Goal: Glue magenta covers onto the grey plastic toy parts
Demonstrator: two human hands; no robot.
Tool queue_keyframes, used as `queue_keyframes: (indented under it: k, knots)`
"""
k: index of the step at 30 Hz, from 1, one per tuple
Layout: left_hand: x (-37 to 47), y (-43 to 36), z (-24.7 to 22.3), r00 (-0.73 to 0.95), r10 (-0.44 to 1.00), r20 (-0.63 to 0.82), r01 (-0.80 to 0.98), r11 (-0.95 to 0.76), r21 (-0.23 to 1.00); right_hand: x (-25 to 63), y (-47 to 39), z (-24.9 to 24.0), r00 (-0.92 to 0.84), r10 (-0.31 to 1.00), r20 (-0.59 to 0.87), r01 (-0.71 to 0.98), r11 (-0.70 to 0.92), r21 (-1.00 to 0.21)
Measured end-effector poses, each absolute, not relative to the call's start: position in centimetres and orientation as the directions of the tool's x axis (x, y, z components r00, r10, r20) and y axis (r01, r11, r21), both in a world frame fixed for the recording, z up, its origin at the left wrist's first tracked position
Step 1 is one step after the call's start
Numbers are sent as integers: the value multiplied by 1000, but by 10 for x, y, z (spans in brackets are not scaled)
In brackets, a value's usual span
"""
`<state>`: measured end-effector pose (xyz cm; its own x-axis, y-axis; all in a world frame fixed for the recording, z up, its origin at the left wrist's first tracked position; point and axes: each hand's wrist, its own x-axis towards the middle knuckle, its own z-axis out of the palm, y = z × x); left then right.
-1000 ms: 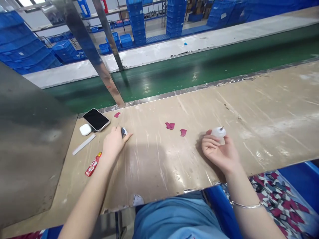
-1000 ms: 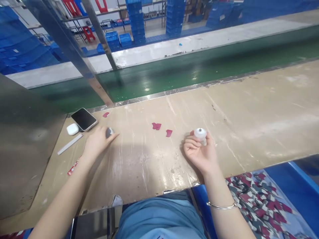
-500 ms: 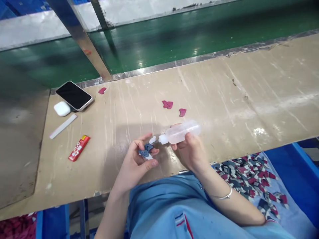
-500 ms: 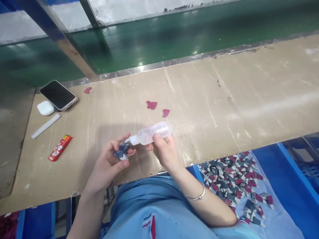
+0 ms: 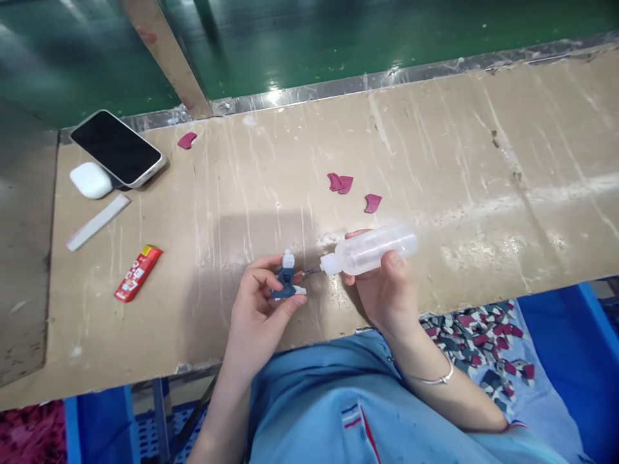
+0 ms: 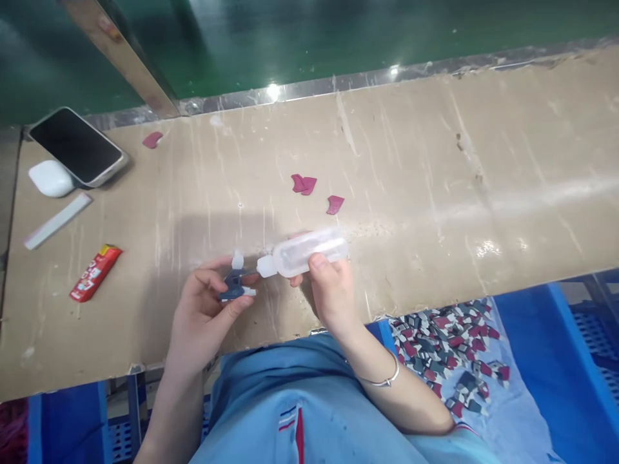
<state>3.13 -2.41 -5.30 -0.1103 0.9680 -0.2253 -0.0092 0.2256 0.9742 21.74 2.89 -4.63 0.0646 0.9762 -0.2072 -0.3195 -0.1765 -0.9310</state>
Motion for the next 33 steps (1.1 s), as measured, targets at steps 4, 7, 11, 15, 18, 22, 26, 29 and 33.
queue_keyframes:
  k: [4,7,11,15,18,22,26,29,33]
  knots:
    - [26,-31,-48,-183,982,-47,354,111,929,217,31,-48,48,980,-194,-290,-172,-942]
    - [17,-32,-43,-90,995,43,647,26,762,219,32,-48,63,978,-196,-293,-170,-941]
    - [-4,-32,-38,86,994,62,777,-106,620,222,33,-46,104,973,-208,-325,-164,-932]
    - [-28,-30,-34,300,953,37,758,-262,598,228,31,-47,82,979,-187,-279,-158,-947]
    - [-34,-23,-36,395,919,-12,740,-310,596,230,29,-47,81,979,-187,-259,-160,-952]
    - [-23,-11,-41,391,918,-74,759,-275,589,229,28,-45,91,973,-210,-301,-174,-938]
    - [-9,-4,-40,380,920,-94,777,-262,572,229,29,-44,97,980,-172,-295,-137,-946]
    - [-3,-5,-39,351,934,-68,755,-238,611,230,30,-45,96,989,-113,-307,-78,-948]
    - [7,-12,-44,113,994,-3,632,-69,772,227,30,-50,69,998,-9,-311,13,-950]
